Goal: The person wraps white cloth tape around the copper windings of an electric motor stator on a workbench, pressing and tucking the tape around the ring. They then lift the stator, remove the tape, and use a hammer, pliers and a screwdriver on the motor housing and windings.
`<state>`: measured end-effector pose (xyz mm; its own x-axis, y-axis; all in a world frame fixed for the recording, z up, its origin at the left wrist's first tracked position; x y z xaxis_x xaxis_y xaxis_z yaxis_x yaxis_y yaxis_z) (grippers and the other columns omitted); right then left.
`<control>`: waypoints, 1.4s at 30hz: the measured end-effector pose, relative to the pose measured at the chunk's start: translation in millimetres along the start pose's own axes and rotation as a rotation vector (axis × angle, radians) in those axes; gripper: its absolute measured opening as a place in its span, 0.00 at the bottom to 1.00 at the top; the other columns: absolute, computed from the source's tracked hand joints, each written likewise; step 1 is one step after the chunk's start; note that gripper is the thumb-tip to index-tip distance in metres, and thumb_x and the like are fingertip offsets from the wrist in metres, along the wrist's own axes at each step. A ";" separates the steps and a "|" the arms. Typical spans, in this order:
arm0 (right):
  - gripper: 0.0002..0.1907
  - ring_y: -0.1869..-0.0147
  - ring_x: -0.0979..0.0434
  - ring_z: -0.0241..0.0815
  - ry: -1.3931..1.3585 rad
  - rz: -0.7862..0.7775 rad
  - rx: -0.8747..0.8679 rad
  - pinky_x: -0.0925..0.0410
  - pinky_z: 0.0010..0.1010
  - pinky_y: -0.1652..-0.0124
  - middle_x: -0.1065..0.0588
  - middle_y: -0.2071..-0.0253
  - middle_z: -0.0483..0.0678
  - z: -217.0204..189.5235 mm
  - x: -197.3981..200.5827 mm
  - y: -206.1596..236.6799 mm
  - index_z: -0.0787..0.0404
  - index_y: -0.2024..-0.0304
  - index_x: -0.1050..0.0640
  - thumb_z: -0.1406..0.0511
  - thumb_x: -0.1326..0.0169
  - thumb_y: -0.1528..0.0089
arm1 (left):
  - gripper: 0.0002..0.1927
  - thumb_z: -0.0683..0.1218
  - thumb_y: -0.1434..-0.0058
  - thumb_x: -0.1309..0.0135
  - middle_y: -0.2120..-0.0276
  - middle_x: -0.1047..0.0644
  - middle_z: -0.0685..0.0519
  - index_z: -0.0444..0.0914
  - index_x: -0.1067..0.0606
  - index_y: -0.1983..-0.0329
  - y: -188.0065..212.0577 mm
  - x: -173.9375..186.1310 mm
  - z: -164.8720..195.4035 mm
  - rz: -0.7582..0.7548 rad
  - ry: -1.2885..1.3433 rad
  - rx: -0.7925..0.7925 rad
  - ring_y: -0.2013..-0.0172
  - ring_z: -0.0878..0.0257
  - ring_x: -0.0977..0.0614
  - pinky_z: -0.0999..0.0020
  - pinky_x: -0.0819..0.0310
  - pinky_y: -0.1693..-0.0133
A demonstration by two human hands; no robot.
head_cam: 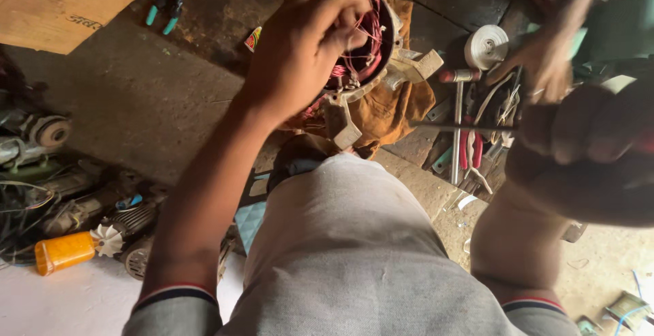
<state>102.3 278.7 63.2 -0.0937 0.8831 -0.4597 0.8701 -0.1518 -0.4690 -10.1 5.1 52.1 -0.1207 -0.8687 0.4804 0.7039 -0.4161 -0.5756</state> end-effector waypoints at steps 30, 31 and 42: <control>0.16 0.80 0.43 0.29 0.194 0.155 0.025 0.46 0.25 0.77 0.35 0.58 0.40 65.7 -71.7 -4.8 0.49 0.62 0.28 0.48 0.55 0.32 | 0.14 0.55 0.34 0.35 0.56 0.28 0.54 0.43 0.23 0.67 9.6 -1.0 -78.6 -0.277 0.003 -0.249 0.58 0.54 0.28 0.59 0.29 0.56; 0.16 0.80 0.43 0.29 0.184 0.185 0.085 0.46 0.25 0.77 0.35 0.61 0.37 61.4 -64.8 12.6 0.48 0.62 0.28 0.47 0.54 0.32 | 0.13 0.54 0.34 0.35 0.55 0.28 0.54 0.43 0.22 0.68 10.4 -0.5 -78.6 -0.262 -0.002 -0.258 0.57 0.54 0.28 0.59 0.29 0.55; 0.27 0.80 0.45 0.34 -0.321 0.848 0.313 0.45 0.27 0.78 0.42 0.81 0.40 83.6 -24.4 122.3 0.52 0.59 0.34 0.38 0.59 0.34 | 0.18 0.53 0.28 0.35 0.57 0.28 0.51 0.40 0.25 0.69 6.6 -0.1 -79.5 -0.290 0.074 -0.226 0.58 0.56 0.26 0.59 0.28 0.54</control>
<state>170.6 201.5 -46.0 0.3394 0.2686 -0.9015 0.5450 -0.8373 -0.0442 -61.1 -18.9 -4.4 -0.3483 -0.7196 0.6008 0.4617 -0.6894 -0.5581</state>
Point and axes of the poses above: each hand's wrist, its own y-axis away from the middle knuckle, its own x-axis out of the back of the hand, z = x × y, the point moved 3 cm from there along -y, towards the middle knuckle
